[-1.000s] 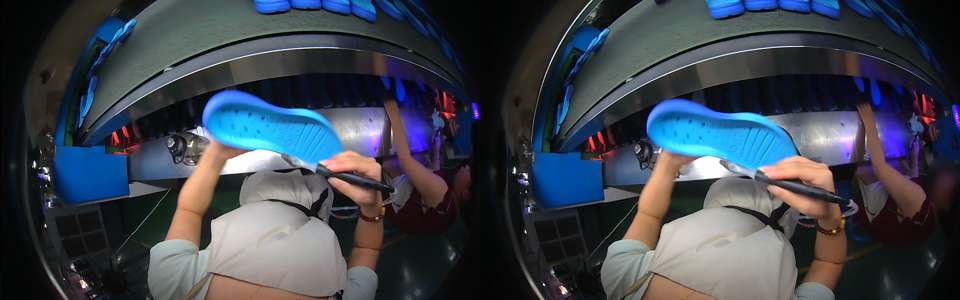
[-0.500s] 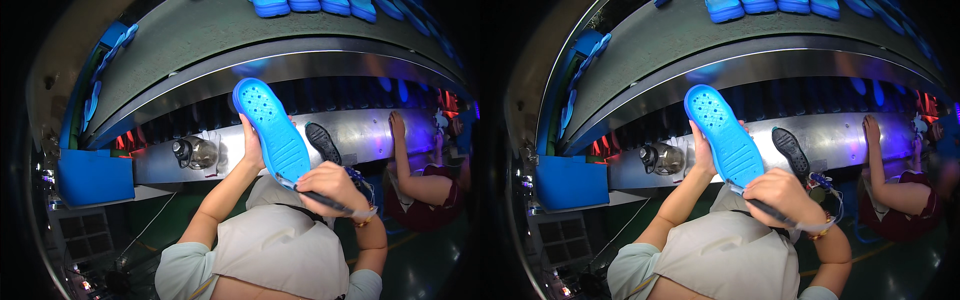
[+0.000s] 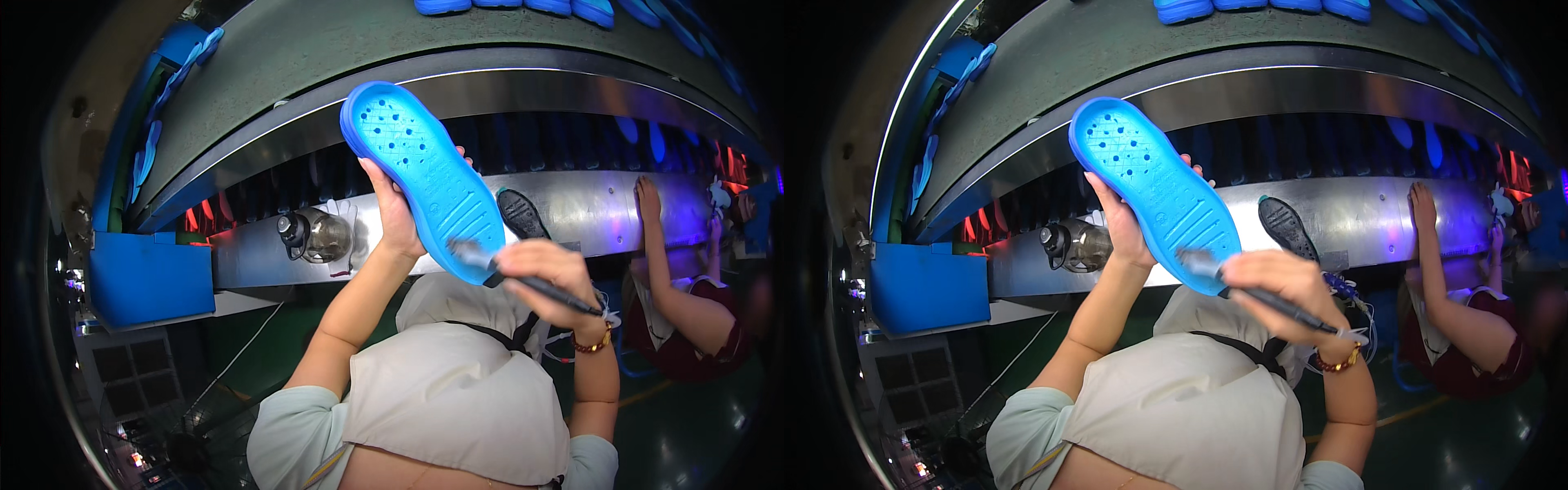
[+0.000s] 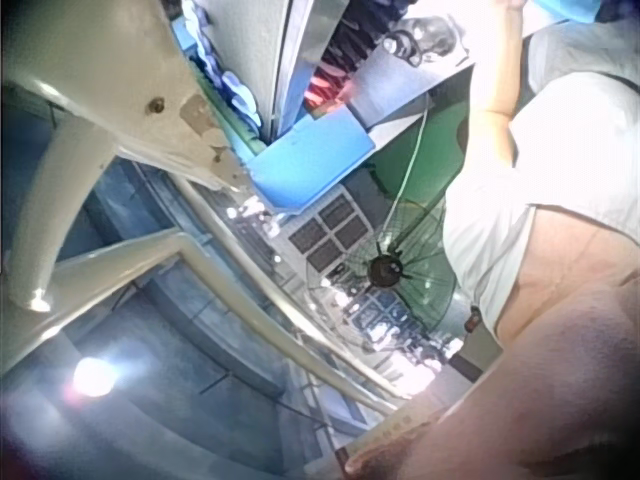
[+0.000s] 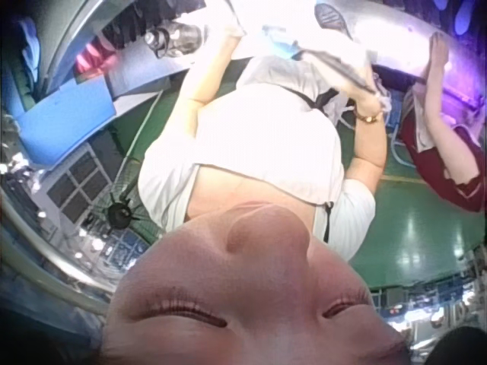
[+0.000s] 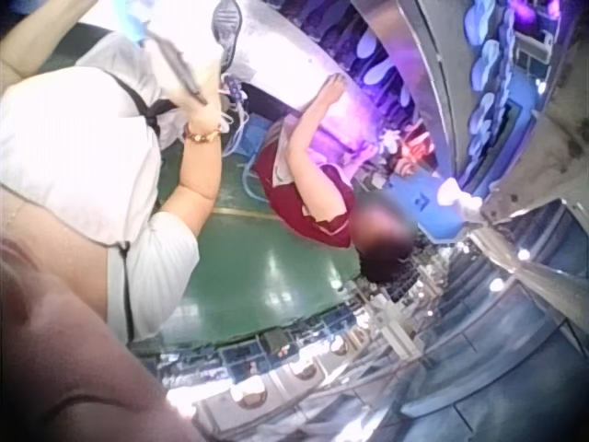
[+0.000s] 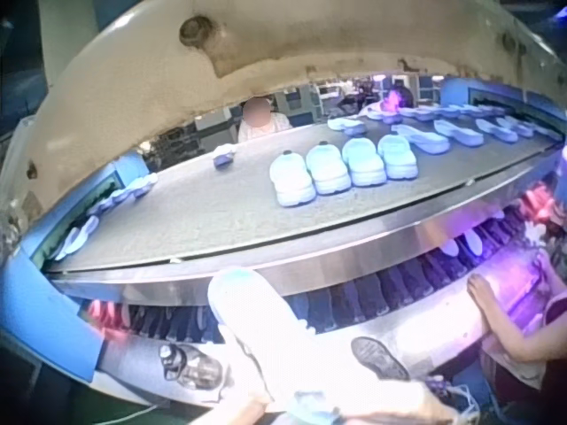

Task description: The person takes shoe soles from a conveyor belt and applies adhesive over their surfaces using a brush applicator tool.

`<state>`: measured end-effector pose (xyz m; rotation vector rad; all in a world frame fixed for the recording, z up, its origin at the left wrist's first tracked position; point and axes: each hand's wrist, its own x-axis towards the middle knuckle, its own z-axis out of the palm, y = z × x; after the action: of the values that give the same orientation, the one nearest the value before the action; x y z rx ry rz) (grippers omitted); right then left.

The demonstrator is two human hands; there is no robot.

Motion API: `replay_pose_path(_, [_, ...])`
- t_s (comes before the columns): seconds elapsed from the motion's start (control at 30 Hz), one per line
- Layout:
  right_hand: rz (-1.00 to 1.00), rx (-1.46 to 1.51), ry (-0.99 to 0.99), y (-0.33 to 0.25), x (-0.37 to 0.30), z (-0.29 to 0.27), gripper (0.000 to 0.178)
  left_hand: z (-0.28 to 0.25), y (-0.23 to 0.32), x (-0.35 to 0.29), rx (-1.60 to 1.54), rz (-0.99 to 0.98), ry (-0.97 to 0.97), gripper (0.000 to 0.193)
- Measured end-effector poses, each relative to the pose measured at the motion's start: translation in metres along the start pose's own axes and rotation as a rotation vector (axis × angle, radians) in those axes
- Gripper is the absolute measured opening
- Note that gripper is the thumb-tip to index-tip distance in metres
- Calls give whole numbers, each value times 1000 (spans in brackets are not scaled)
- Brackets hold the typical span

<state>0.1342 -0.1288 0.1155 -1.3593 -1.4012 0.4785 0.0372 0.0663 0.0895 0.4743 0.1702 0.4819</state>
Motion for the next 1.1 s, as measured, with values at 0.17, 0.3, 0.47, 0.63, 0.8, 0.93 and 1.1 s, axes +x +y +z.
replay_pose_path(0.17, [60, 416, 21, 18, -7, -10, 23, 26, 16, 1, 89, 19, -86, 98])
replay_pose_path(0.3, [191, 778, 323, 9, -3, 12, 18, 38, -1, -18, 310, 118, 46, 78])
replay_pose_path(0.47, [173, 495, 273, -11, 0, 28, 19, 29, -17, -24, 24, -31, -119, 56])
replay_pose_path(0.63, [215, 536, 365, 0, 5, 27, 20, 27, -11, -20, -35, -1, -23, 51])
replay_pose_path(0.8, [140, 442, 197, -11, 16, 7, 20, 24, -2, -15, -61, 14, -59, 47])
replay_pose_path(0.93, [38, 182, 76, -10, 21, 1, 19, 14, 4, -13, -122, -22, -181, 48])
replay_pose_path(1.1, [56, 177, 104, -2, 23, 5, 17, 21, 6, -7, -79, -104, -81, 48])
